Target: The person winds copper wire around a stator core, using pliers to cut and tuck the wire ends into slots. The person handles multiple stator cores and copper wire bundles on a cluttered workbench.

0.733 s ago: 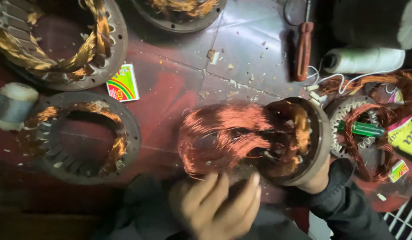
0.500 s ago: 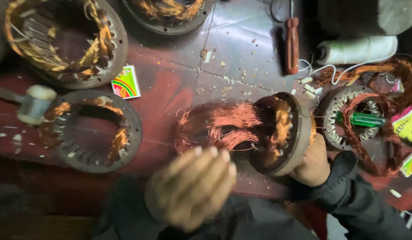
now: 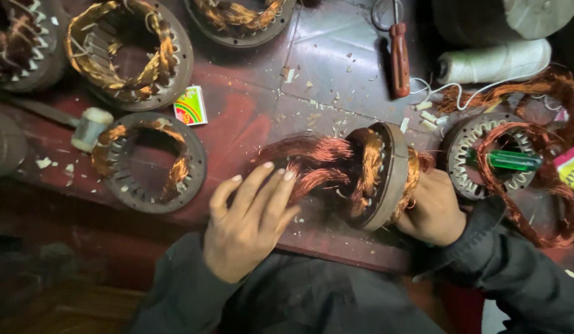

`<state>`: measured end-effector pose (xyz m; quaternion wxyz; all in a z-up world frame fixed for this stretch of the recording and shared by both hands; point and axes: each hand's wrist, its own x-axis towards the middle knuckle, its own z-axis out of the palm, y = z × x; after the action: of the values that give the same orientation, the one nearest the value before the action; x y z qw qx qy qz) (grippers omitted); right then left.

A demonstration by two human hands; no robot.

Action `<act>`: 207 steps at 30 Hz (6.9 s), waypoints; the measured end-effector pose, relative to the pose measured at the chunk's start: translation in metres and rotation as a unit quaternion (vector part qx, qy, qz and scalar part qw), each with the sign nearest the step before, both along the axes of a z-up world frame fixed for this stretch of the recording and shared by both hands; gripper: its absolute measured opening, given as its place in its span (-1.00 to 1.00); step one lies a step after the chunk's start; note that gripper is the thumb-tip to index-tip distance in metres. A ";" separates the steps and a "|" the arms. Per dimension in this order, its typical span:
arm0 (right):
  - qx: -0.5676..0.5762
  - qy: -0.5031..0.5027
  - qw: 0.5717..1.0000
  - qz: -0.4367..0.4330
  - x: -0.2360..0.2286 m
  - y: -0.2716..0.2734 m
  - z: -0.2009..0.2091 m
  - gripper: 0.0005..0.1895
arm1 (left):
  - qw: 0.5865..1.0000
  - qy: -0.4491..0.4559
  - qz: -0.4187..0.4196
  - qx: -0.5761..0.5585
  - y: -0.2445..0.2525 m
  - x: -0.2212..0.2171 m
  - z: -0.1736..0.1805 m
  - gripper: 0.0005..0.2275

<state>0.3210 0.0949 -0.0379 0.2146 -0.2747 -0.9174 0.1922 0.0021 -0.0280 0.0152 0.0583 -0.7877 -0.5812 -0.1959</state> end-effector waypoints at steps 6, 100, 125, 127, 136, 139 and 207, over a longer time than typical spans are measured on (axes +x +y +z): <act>-0.064 0.012 0.998 0.002 0.000 0.004 0.013 -0.59 | 0.987 0.088 -0.110 0.078 0.014 -0.008 -0.011 -0.59; 0.028 -0.057 0.997 0.050 0.044 -0.001 0.093 -0.45 | 0.903 -0.209 -0.133 -0.352 0.106 0.033 0.027 -0.64; 0.052 -0.081 0.995 -0.019 -0.007 -0.032 0.088 -0.42 | 0.969 -0.035 -0.056 -0.236 0.071 0.027 0.020 -0.71; 0.080 -0.132 0.988 -0.008 -0.017 -0.033 0.084 -0.40 | 0.964 -0.069 -0.075 -0.246 0.073 0.015 0.013 -0.80; 0.197 -0.032 0.980 0.009 -0.024 -0.023 0.081 -0.47 | 0.935 -0.246 -0.196 -0.164 0.082 0.015 0.001 -0.68; 0.197 -0.007 0.980 0.025 -0.025 -0.020 0.078 -0.48 | 0.922 -0.274 -0.211 -0.172 0.085 0.014 -0.004 -0.69; -0.032 0.130 0.963 -0.232 0.060 -0.032 0.061 -0.81 | 0.962 -0.225 0.094 -0.124 0.084 -0.005 0.025 -0.73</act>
<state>0.3811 0.0625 0.0228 0.3621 -0.4596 -0.7860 0.2000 -0.0033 0.0564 0.0398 -0.1537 -0.6661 -0.6705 -0.2882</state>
